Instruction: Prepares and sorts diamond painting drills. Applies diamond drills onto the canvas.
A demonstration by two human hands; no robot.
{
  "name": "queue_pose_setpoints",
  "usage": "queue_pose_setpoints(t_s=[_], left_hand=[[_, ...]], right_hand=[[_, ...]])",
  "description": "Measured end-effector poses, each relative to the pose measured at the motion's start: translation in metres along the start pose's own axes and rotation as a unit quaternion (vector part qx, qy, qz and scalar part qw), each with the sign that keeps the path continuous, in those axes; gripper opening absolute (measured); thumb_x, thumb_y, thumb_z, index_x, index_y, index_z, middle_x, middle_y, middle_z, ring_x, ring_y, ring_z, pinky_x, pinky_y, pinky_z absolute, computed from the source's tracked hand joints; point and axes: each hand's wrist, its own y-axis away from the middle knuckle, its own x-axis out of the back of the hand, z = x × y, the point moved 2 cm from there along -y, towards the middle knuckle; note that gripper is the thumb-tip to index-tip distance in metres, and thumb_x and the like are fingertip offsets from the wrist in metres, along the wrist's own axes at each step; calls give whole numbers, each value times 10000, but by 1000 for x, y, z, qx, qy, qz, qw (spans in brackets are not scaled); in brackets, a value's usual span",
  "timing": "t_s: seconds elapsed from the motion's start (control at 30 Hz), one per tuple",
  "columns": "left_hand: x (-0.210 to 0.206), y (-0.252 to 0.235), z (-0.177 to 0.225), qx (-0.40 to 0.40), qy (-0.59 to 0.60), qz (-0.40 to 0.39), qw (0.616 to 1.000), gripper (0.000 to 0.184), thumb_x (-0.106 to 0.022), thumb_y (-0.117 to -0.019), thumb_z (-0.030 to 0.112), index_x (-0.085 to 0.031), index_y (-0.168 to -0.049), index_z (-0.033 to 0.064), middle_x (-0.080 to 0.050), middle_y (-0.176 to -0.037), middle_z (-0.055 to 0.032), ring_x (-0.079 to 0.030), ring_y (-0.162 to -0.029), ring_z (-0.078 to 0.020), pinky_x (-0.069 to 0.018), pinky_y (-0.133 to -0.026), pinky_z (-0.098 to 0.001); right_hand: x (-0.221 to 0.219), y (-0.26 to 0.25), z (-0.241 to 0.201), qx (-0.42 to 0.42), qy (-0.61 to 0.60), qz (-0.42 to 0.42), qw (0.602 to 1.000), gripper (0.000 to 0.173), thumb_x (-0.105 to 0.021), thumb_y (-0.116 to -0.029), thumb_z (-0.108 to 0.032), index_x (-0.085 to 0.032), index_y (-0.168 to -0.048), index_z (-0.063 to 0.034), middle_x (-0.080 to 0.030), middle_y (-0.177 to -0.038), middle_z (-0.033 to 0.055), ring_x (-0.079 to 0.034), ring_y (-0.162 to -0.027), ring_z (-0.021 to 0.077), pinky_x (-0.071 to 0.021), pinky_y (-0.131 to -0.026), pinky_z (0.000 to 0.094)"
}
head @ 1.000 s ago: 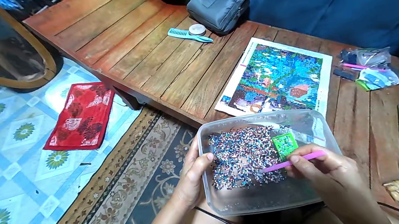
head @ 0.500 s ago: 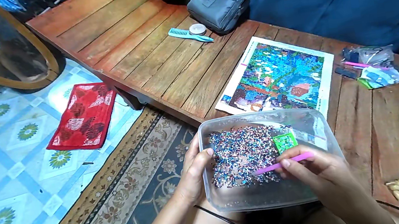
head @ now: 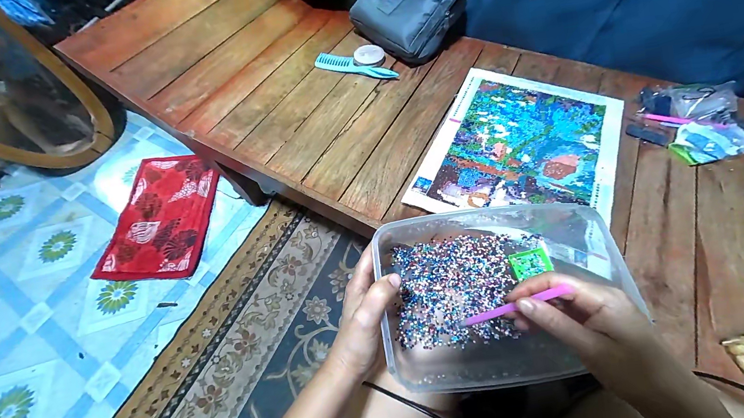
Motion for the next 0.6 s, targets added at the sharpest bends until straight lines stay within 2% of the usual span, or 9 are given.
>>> queue_pose_setpoints(t_s=[0.1, 0.17, 0.33, 0.5, 0.6], left_hand=[[0, 0, 0, 1, -12, 3, 1000, 591, -515, -891, 330, -454, -1477, 285, -635, -1185, 41, -626, -804, -13, -526, -645, -176], [0, -1, 0, 2, -11, 8, 1000, 592, -516, -887, 332, -459, -1474, 286, -632, -1191, 40, -623, -802, -15, -521, -639, -174], [1, -1, 0, 3, -18, 8, 1000, 593, -509, -885, 327, -463, -1475, 291, -632, -1219, 35, -635, -844, -25, -531, -660, -186], [2, -1, -2, 9, -16, 10, 1000, 574, -494, -900, 320, -455, -1471, 282, -641, -1123, 50, -610, -784, -8, -518, -648, -179], [2, -1, -3, 11, -12, 14, 1000, 570, -487, -905, 312, -454, -1473, 283, -642, -1131, 43, -606, -764, -9, -513, -630, -176]], right_hand=[[3, -3, -6, -35, -27, 81, 996, 152, -573, -964, -208, -713, -977, -150, -711, -766, -104, -657, -631, -21, -560, -583, 153], [4, -3, -10, -45, -45, 106, 992, 152, -557, -973, -180, -697, -995, -125, -724, -796, -95, -667, -635, -17, -569, -585, 150], [3, -2, -8, -44, -40, 101, 993, 145, -570, -968, -197, -703, -983, -141, -722, -781, -98, -661, -626, -18, -560, -580, 144], [5, -7, -12, -39, -39, 74, 996, 144, -572, -965, -208, -707, -979, -159, -712, -763, -106, -654, -622, -17, -553, -574, 143], [2, -11, -16, -34, -15, 41, 998, 148, -575, -963, -216, -716, -979, -177, -703, -766, -113, -650, -634, -24, -551, -583, 142]])
